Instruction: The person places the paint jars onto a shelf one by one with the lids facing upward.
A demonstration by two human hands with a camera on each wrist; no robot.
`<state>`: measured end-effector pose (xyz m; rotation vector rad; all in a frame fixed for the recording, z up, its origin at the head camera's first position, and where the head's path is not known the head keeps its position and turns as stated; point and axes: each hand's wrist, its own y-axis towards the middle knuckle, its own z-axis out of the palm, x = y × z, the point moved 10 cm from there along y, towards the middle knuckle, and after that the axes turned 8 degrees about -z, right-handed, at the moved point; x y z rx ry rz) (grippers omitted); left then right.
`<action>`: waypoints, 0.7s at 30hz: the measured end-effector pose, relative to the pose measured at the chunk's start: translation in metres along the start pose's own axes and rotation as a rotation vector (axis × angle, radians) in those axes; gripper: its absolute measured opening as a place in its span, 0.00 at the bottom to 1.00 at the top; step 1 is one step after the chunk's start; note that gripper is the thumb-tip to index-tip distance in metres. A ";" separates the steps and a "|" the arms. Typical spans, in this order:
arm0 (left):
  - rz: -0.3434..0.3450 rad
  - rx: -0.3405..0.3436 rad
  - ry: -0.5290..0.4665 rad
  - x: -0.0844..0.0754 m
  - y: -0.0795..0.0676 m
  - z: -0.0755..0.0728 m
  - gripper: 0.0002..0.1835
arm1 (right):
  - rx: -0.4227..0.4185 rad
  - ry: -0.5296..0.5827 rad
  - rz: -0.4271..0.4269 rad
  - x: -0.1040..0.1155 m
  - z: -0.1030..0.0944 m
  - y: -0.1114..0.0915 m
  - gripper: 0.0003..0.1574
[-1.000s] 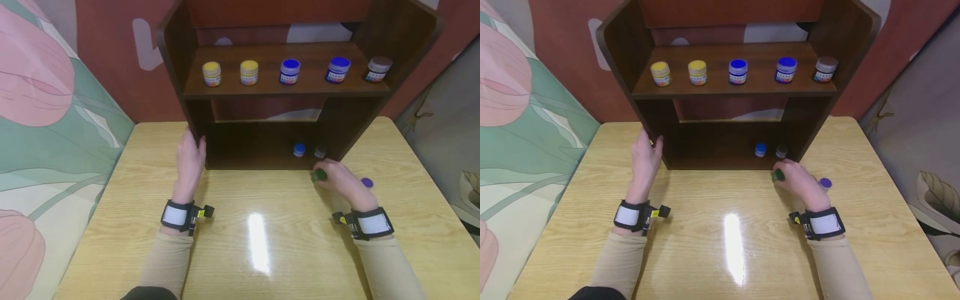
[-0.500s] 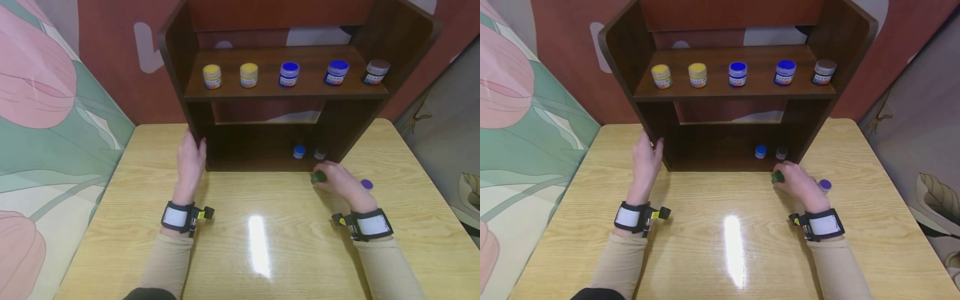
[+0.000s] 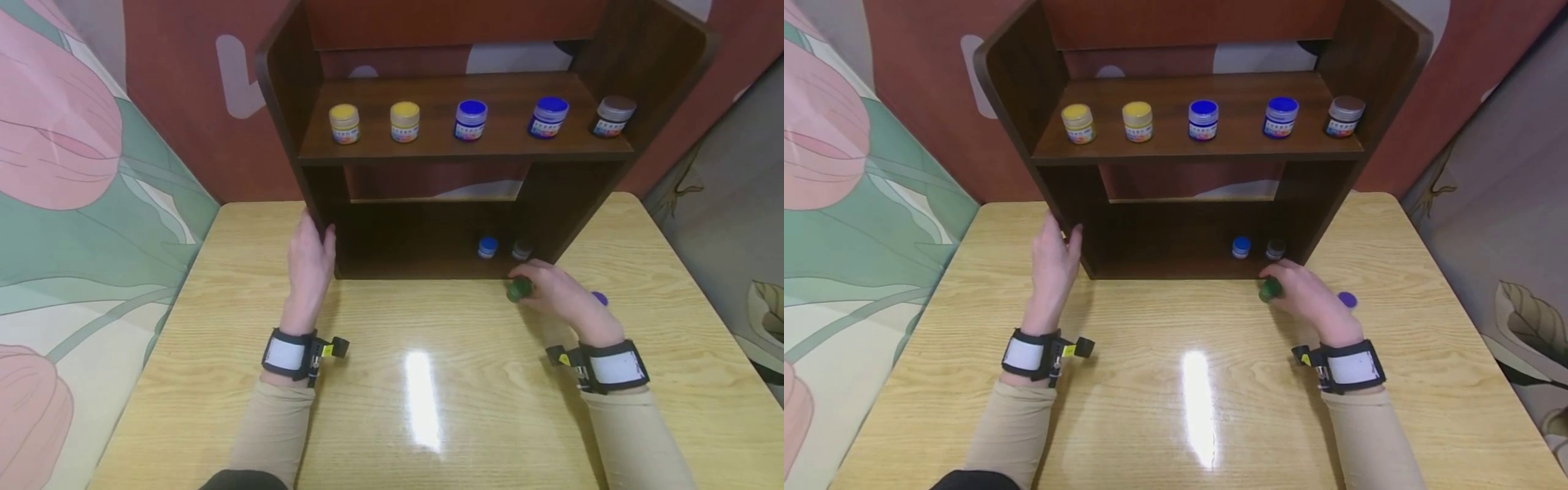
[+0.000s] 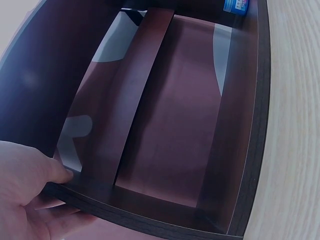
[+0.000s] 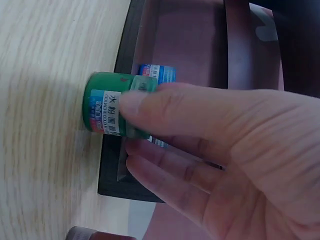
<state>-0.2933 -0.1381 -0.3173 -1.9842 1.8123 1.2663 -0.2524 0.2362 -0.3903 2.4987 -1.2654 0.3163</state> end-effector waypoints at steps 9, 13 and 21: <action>-0.004 0.004 -0.001 0.000 0.000 0.000 0.21 | 0.003 0.010 -0.090 0.007 -0.002 -0.001 0.19; -0.006 0.004 -0.002 0.000 0.001 0.000 0.21 | 0.049 0.018 -0.053 0.003 0.002 0.000 0.19; 0.001 0.005 -0.002 0.000 0.001 0.001 0.22 | 0.057 0.009 -0.062 0.003 0.002 0.001 0.20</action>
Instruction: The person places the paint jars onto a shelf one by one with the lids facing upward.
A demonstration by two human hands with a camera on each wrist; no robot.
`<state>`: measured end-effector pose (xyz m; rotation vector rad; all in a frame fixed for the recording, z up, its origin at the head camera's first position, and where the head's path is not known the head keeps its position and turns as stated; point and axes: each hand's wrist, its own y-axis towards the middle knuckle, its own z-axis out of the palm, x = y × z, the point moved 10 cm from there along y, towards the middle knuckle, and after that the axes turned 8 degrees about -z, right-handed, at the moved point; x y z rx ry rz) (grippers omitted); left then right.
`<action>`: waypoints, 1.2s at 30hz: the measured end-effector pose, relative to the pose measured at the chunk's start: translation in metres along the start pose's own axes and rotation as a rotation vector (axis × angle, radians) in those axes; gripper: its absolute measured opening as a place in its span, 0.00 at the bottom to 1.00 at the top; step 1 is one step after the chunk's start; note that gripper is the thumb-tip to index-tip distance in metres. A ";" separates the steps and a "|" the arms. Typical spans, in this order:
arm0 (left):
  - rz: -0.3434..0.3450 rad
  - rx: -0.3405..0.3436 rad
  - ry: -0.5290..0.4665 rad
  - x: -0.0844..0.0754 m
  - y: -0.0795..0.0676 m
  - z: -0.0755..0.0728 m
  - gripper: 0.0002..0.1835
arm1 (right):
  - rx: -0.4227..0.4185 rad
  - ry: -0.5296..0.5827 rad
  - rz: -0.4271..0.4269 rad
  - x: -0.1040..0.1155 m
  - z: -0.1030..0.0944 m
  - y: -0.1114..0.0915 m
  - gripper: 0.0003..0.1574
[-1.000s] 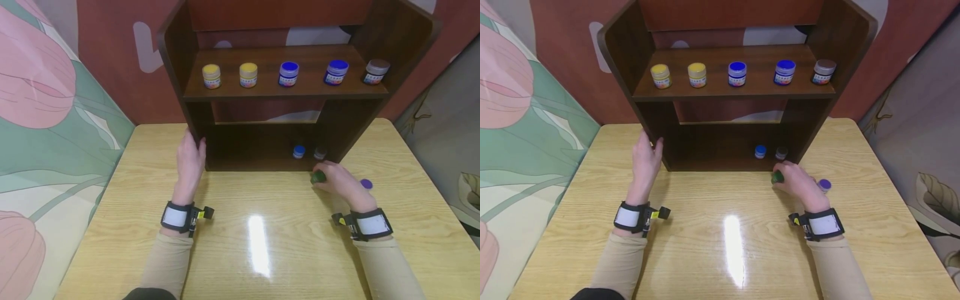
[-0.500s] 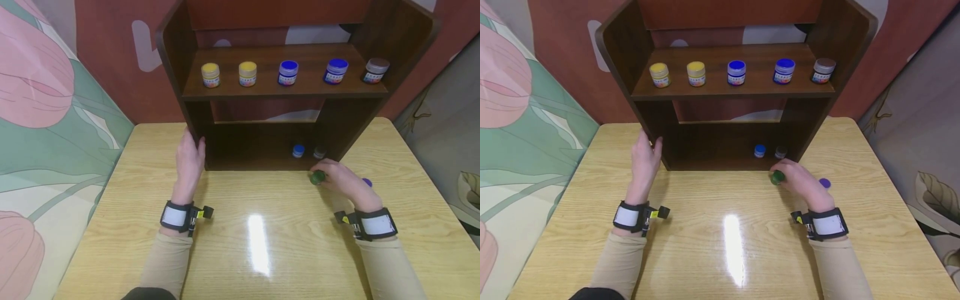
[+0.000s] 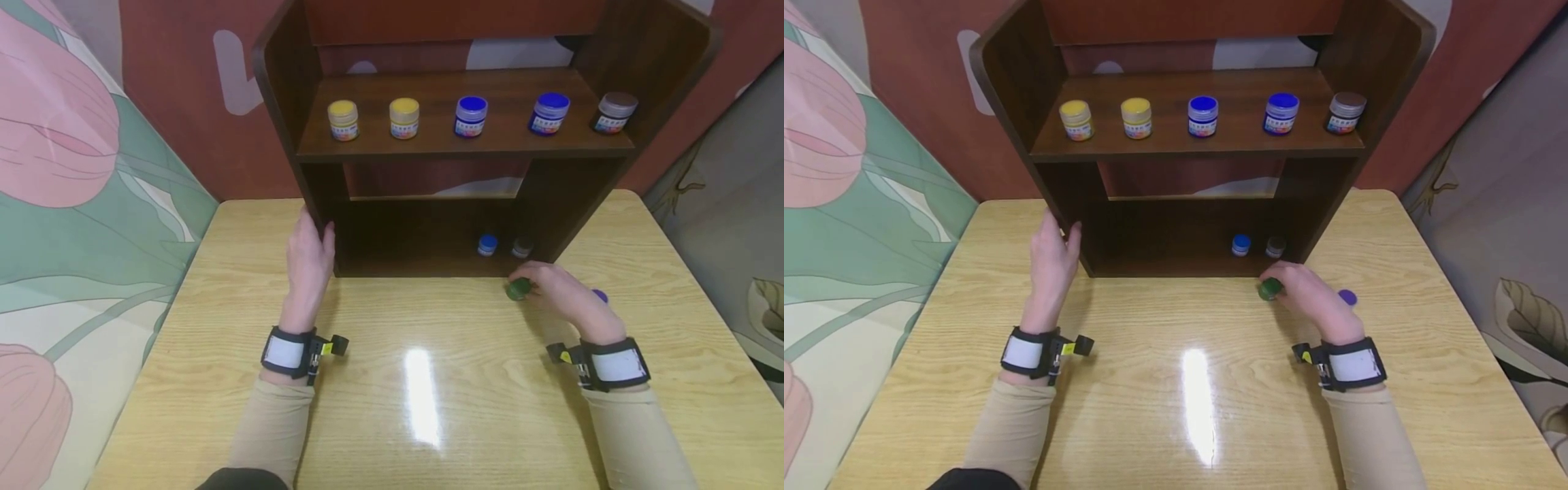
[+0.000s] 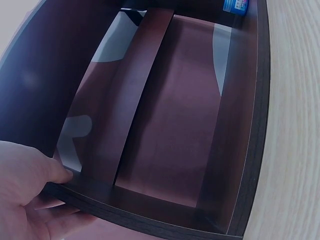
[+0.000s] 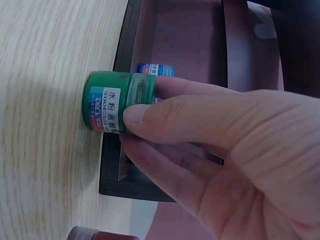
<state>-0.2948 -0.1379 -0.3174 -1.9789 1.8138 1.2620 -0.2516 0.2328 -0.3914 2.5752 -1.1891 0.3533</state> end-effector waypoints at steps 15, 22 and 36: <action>0.010 -0.007 -0.003 -0.001 0.000 -0.001 0.22 | -0.008 0.024 0.017 -0.004 -0.001 -0.002 0.21; 0.005 -0.004 0.002 0.000 0.000 -0.001 0.22 | -0.030 0.023 0.012 -0.002 -0.004 -0.002 0.19; 0.012 -0.009 0.008 -0.002 0.000 0.000 0.22 | -0.024 0.050 0.093 -0.009 -0.007 -0.003 0.23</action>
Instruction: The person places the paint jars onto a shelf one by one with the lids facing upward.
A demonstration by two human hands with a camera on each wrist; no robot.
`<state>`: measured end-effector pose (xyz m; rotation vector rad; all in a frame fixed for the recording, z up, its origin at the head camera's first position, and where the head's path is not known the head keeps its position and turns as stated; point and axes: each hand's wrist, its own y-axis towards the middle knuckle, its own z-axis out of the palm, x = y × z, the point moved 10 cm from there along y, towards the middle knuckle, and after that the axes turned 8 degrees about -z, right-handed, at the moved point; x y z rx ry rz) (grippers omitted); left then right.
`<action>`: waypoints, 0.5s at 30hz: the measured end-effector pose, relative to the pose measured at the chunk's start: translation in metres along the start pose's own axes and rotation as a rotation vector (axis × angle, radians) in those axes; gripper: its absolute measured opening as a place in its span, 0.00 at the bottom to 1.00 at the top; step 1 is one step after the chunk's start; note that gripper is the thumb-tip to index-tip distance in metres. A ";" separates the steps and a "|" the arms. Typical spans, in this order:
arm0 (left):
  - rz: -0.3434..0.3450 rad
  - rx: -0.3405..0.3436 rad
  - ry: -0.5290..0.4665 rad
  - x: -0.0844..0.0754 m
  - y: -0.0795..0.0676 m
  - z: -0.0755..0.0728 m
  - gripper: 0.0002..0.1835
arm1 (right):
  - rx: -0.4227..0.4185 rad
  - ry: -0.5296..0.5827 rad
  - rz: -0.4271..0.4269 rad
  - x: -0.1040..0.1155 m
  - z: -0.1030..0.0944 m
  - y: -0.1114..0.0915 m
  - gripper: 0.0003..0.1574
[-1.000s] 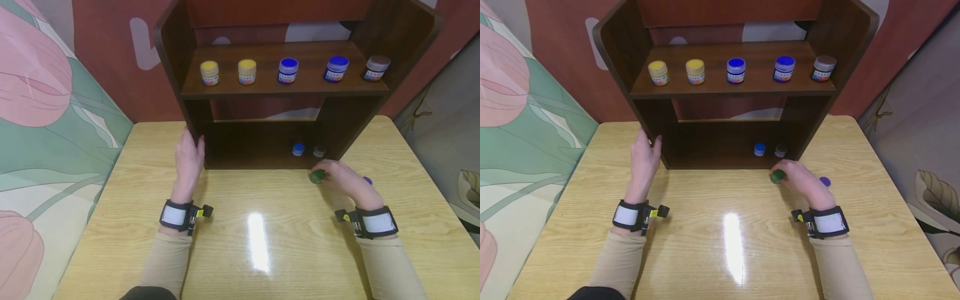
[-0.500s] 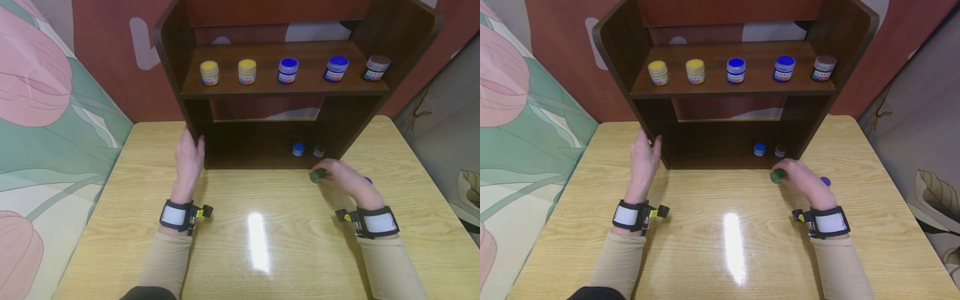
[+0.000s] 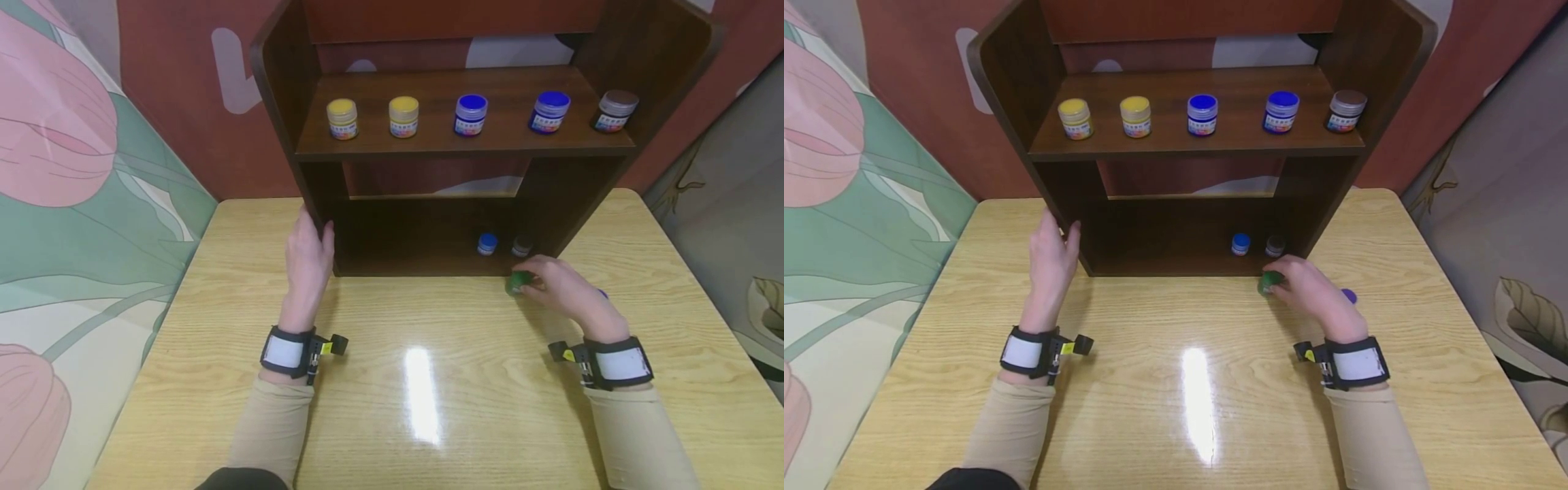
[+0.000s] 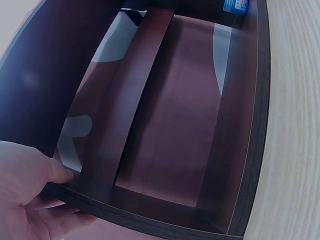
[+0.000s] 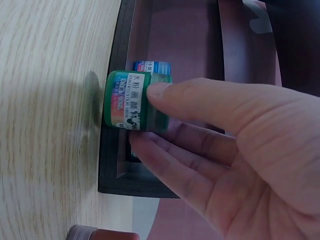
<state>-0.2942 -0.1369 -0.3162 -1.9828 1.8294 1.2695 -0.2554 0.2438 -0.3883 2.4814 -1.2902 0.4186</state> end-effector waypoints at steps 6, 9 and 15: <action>0.000 -0.001 0.005 0.000 0.000 0.000 0.22 | -0.037 -0.007 0.032 -0.002 -0.004 0.000 0.23; 0.001 0.001 0.007 -0.001 0.000 0.000 0.22 | -0.062 0.002 0.040 -0.002 -0.007 0.000 0.23; 0.001 0.004 0.003 0.000 0.000 0.000 0.22 | -0.107 0.012 0.052 -0.005 -0.010 0.001 0.24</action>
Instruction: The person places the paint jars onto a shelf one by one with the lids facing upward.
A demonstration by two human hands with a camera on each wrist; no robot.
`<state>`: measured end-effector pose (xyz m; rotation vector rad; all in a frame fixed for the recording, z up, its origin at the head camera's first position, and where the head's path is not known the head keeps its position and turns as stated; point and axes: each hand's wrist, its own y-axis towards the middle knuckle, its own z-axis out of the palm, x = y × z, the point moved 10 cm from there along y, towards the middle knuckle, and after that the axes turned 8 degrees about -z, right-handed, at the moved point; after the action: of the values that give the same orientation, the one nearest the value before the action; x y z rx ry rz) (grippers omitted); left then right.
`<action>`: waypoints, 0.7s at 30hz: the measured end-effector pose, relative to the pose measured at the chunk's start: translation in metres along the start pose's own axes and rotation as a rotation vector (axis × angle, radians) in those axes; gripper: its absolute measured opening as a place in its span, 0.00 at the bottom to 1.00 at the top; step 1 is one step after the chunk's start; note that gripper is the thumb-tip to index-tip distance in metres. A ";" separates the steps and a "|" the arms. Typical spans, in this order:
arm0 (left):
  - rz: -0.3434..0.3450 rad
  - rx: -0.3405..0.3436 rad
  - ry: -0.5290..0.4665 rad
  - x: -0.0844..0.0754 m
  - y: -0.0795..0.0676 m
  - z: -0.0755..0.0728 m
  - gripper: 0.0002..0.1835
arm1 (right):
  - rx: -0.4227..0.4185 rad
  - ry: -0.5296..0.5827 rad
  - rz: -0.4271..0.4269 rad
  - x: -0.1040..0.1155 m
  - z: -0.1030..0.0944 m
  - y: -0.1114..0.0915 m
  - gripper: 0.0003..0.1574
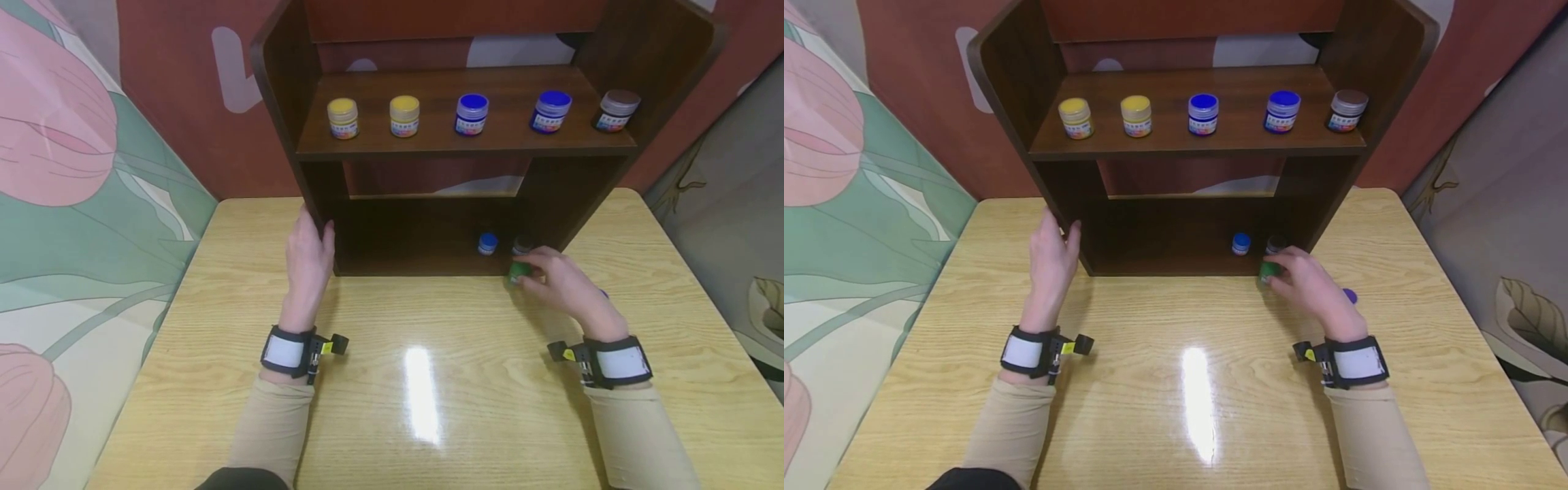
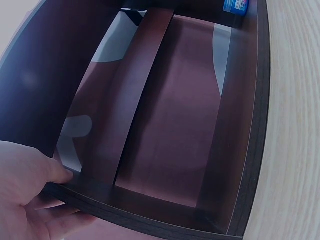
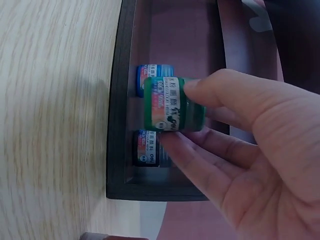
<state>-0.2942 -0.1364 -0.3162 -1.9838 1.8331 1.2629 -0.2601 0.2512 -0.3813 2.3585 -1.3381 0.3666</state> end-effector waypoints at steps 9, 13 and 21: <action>-0.007 0.000 0.005 0.000 0.000 -0.001 0.23 | -0.086 0.019 -0.028 0.001 -0.003 0.003 0.23; -0.015 0.003 0.004 0.001 0.000 -0.001 0.22 | -0.126 0.020 -0.038 0.003 -0.004 0.005 0.23; -0.027 0.012 -0.011 0.003 0.001 0.001 0.21 | -0.142 0.072 0.000 0.008 -0.003 0.009 0.21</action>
<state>-0.2957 -0.1383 -0.3182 -1.9848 1.7979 1.2499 -0.2636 0.2422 -0.3730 2.2083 -1.2875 0.3410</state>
